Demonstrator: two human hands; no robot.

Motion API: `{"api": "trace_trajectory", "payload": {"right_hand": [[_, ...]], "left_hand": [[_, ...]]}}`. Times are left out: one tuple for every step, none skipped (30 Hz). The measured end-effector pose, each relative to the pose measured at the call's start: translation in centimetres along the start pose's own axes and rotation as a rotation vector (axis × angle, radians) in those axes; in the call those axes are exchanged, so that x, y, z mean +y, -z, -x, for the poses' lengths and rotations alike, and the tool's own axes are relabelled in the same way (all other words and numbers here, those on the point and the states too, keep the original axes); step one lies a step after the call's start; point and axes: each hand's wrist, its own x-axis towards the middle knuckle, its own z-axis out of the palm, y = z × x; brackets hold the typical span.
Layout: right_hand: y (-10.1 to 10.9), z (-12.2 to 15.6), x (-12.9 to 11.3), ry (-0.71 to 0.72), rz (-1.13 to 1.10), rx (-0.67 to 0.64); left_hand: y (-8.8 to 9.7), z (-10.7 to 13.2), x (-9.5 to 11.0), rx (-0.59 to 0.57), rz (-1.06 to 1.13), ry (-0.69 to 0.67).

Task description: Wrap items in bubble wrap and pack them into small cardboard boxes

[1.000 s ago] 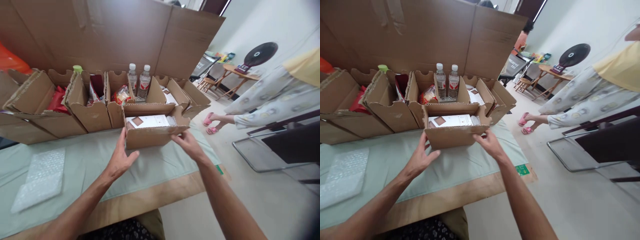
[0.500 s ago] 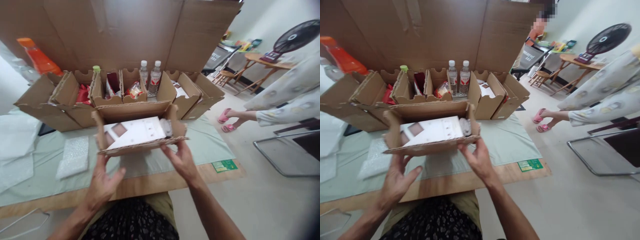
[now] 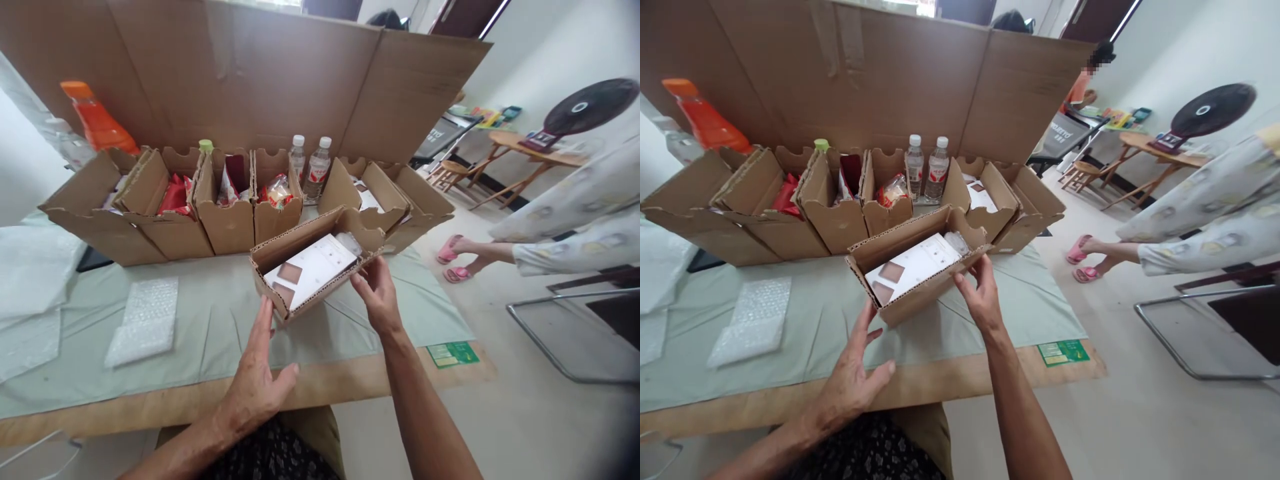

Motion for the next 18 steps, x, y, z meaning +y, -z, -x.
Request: {"api": "trace_trajectory", "payload": {"right_hand": [[-0.3, -0.9, 0.6, 0.013, -0.03, 0.0], [-0.6, -1.5, 1.1, 0.024, -0.052, 0.002], [-1.0, -2.0, 1.6, 0.033, -0.065, 0.008], [-1.4, -2.4, 2.0, 0.042, -0.067, 0.018], [-1.8, -2.7, 2.3, 0.05, -0.06, 0.03], [-2.2, -2.9, 2.5, 0.055, -0.047, 0.04], [-2.7, -3.0, 2.6, 0.056, -0.032, 0.048], [-3.1, -3.1, 2.5, 0.06, -0.014, 0.056], [-3.4, -3.2, 2.4, 0.068, 0.008, 0.066], [-3.8, -3.2, 2.2, 0.08, 0.031, 0.076], [-4.1, -3.1, 2.0, 0.092, 0.055, 0.087], [-4.3, -3.1, 1.8, 0.101, 0.074, 0.097], [-4.4, -3.1, 1.7, 0.107, 0.086, 0.106], [-4.5, -3.1, 1.6, 0.109, 0.086, 0.111], [-4.5, -3.1, 1.6, 0.11, 0.073, 0.114], [-4.5, -3.2, 1.7, 0.112, 0.053, 0.115], [-4.4, -3.4, 1.8, 0.115, 0.028, 0.113], [-4.3, -3.6, 2.0, 0.118, 0.0, 0.108]], "left_hand": [[-0.5, -0.2, 0.0, -0.013, -0.009, -0.005], [-1.0, -0.4, 0.0, -0.027, -0.021, -0.009], [-1.3, -0.5, 0.0, -0.041, -0.034, -0.014], [-1.5, -0.6, 0.1, -0.054, -0.045, -0.021], [-1.6, -0.6, 0.1, -0.063, -0.052, -0.027], [-1.7, -0.6, 0.1, -0.068, -0.054, -0.034], [-1.8, -0.6, 0.1, -0.076, -0.053, -0.039], [-1.8, -0.5, 0.1, -0.088, -0.05, -0.042], [-1.9, -0.4, 0.1, -0.103, -0.045, -0.047], [-2.1, -0.4, 0.1, -0.113, -0.039, -0.052], [-2.3, -0.3, 0.1, -0.122, -0.032, -0.061], [-2.6, -0.3, 0.0, -0.135, -0.026, -0.071], [-2.9, -0.3, 0.0, -0.148, -0.021, -0.08], [-3.3, -0.3, -0.1, -0.161, -0.018, -0.091], [-3.6, -0.3, -0.1, -0.173, -0.017, -0.098], [-4.0, -0.4, 0.0, -0.18, -0.016, -0.107], [-4.5, -0.5, 0.1, -0.182, -0.015, -0.116], [-4.9, -0.6, 0.3, -0.174, -0.01, -0.122]]}}
